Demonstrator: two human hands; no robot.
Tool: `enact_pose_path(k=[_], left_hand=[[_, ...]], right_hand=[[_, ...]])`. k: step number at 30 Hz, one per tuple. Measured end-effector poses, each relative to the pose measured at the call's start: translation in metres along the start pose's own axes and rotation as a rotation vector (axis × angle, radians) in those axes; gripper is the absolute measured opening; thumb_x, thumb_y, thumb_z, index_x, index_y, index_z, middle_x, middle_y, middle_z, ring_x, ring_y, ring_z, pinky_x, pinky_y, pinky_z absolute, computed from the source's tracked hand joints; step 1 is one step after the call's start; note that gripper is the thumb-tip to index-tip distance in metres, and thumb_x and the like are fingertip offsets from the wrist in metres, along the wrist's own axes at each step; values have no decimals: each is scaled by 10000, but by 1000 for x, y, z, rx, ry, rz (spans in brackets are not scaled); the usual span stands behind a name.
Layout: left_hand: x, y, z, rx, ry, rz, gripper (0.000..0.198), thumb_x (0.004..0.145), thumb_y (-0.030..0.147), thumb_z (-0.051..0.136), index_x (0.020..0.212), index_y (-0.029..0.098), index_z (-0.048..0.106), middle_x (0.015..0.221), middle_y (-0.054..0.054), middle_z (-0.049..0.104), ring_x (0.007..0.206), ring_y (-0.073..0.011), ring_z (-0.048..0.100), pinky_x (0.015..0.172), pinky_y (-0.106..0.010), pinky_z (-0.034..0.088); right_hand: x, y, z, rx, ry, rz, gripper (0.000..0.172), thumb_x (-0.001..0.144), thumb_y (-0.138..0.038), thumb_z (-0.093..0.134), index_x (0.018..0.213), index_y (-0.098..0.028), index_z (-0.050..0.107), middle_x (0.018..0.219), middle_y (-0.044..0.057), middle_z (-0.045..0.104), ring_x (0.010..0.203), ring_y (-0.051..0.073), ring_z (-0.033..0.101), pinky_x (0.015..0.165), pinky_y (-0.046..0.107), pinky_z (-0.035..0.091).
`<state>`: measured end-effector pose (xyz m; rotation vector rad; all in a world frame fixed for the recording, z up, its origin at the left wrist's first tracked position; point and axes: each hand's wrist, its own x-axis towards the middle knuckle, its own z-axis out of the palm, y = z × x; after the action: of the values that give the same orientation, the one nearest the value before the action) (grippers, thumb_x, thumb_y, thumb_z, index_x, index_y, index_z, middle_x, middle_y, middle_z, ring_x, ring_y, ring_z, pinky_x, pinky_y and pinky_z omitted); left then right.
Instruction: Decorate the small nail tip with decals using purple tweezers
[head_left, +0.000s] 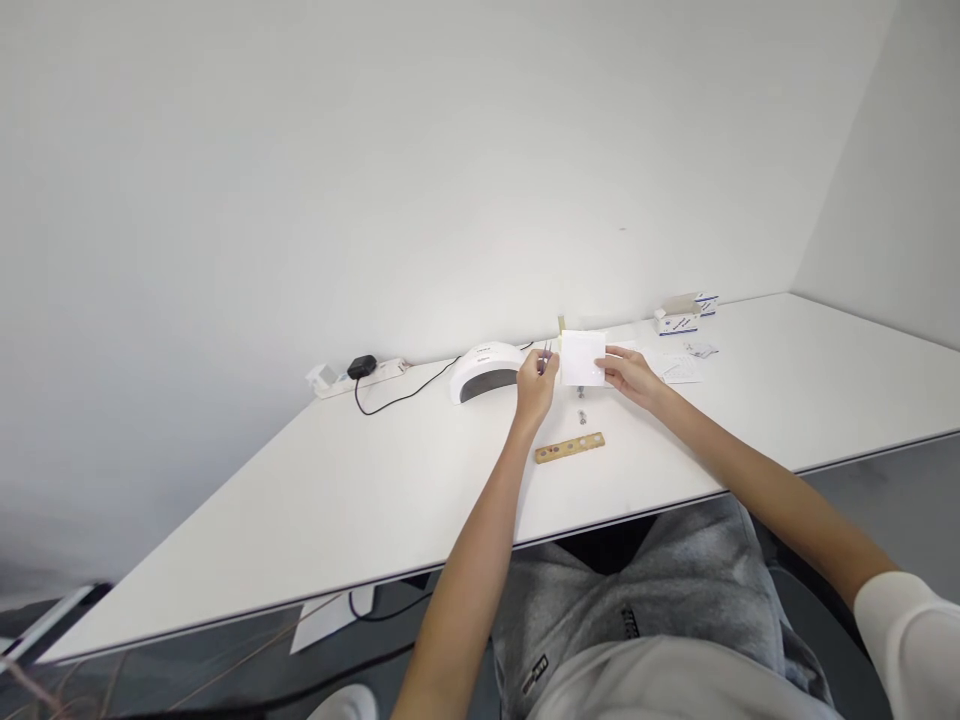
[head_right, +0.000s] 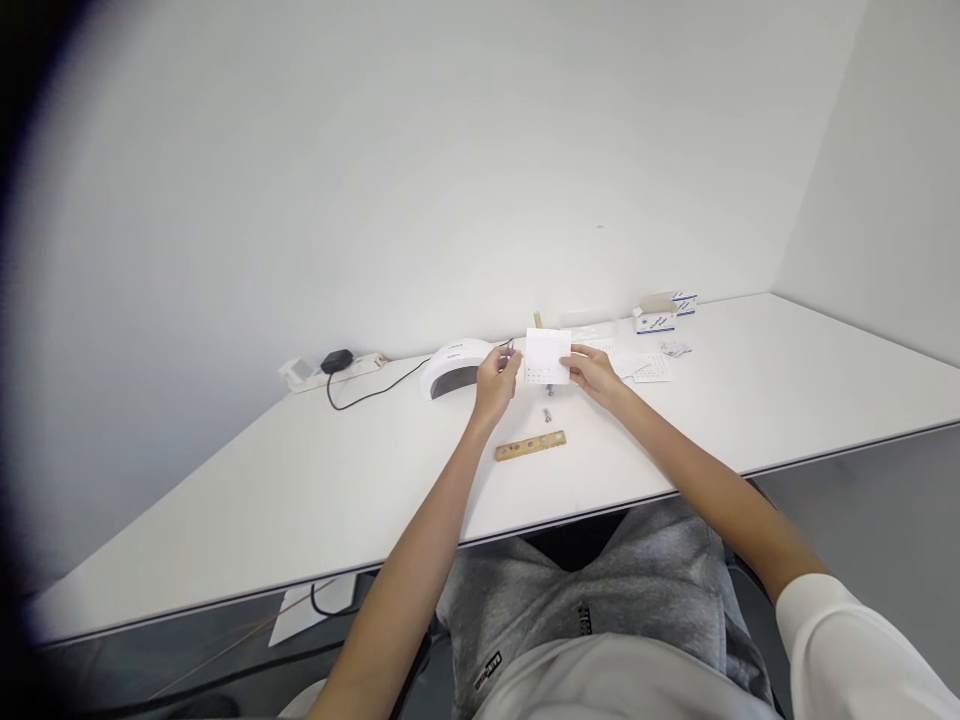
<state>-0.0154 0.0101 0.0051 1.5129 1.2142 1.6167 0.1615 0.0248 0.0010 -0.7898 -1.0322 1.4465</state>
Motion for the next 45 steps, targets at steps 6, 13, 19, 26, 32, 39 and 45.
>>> enact_pose_path(k=[6,13,19,26,32,39,45], left_hand=[[0,-1,1,161,-38,80,166,788,298,588,689,173,539,592,29,479,553,-104,405,535,-212,297],[1,-2,0,204,-54,68,155,765,273,603,664,166,554,585,31,483,562,-107,411,560,-223,302],[1,-2,-1,216,-18,62,111,770,259,594,704,170,603,586,21,499,569,-120,435,570,-231,320],[-3,6,-1,228,7,95,234,859,288,481,727,174,638,586,-2,523,601,-146,476,587,-249,328],[-5,2,2,284,-75,210,103,838,257,540,807,189,611,536,51,422,521,-113,394,569,-239,299],[-10,-2,7,260,-177,191,80,809,254,573,778,182,585,558,51,469,524,-93,416,552,-231,333],[-13,-2,11,269,-197,203,122,791,268,587,716,174,568,526,51,470,502,-85,401,526,-231,332]], right_hand=[[-5,-1,5,6,-80,18,180,718,-50,656,874,-140,649,906,86,737,804,170,694,792,309,572],[-2,0,1,-183,-119,41,54,748,-115,662,797,-113,685,807,103,735,725,173,681,652,273,562],[-1,-1,-3,-296,-128,64,108,745,-194,704,689,-112,661,713,91,692,615,126,615,501,206,478],[-4,-9,-5,-322,-51,-28,309,688,-350,775,602,-161,547,477,-38,475,407,56,407,377,191,297],[-6,-10,-1,-392,-2,-135,368,728,-435,734,617,-195,478,409,-48,457,333,78,429,387,226,366],[-10,-8,6,-410,-92,-142,446,672,-450,776,596,-201,414,431,-23,515,364,114,530,385,218,412],[-10,-7,8,-334,-211,-80,413,755,-465,702,607,-182,440,457,-6,523,456,157,623,423,217,451]])
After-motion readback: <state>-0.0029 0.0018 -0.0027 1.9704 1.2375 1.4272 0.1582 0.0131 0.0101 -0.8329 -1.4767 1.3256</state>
